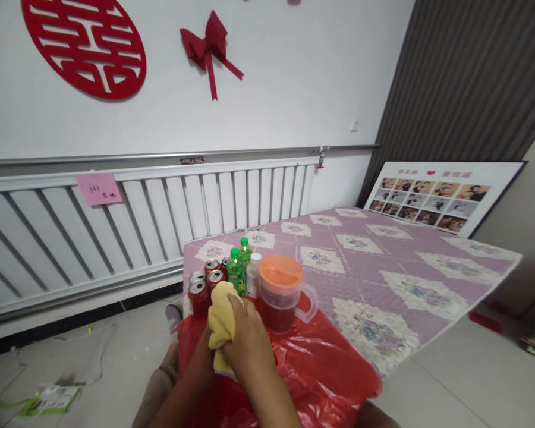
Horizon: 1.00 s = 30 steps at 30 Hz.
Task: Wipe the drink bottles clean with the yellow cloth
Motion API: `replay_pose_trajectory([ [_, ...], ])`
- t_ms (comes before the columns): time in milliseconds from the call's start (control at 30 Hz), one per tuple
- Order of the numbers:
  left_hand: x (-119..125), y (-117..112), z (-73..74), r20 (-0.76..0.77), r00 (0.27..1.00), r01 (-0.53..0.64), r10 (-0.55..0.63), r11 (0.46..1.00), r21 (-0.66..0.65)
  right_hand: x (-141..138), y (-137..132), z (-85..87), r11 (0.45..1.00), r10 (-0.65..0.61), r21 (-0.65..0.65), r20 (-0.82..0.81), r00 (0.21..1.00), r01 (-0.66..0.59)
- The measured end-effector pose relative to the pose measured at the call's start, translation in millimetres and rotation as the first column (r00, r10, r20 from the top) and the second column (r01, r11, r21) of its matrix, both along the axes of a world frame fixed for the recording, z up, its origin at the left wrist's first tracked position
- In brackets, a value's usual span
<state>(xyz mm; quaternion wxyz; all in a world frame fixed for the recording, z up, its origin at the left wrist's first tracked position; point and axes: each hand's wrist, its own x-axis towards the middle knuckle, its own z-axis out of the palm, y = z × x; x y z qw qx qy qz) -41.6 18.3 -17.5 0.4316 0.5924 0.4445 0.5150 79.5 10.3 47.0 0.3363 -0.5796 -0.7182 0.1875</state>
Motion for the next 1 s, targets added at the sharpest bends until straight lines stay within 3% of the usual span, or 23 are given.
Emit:
replay_pose_trajectory([
  [133,-18.6,10.0,25.8,-0.009,0.977,0.215,-0.215,0.976,-0.031,4.6,2.7,2.9,0.999,0.028,-0.017,-0.052,0.998,-0.029],
  [200,-24.1,13.0,37.8,-0.049,0.94,0.332,-0.338,0.938,-0.096,6.4,3.4,3.5,0.999,0.037,-0.02,-0.062,0.997,-0.039],
  [333,-24.4,15.3,48.5,-0.06,0.904,0.411,-0.423,0.9,-0.148,9.4,4.6,2.2,0.999,0.045,-0.015,-0.111,0.993,-0.047],
  [533,-11.5,11.3,29.3,0.013,0.946,0.325,-0.325,0.943,-0.07,12.5,8.5,-7.0,0.999,0.046,-0.009,-0.212,0.976,-0.049],
  [700,1.6,4.6,9.6,0.094,0.99,0.105,-0.103,0.994,-0.015,14.2,9.4,-15.3,1.0,0.015,-0.019,-0.323,0.946,-0.023],
  [1000,7.2,3.9,4.2,0.079,0.996,0.038,-0.037,0.999,-0.017,22.8,6.2,-21.5,0.993,0.01,-0.085,-0.633,0.774,-0.082],
])
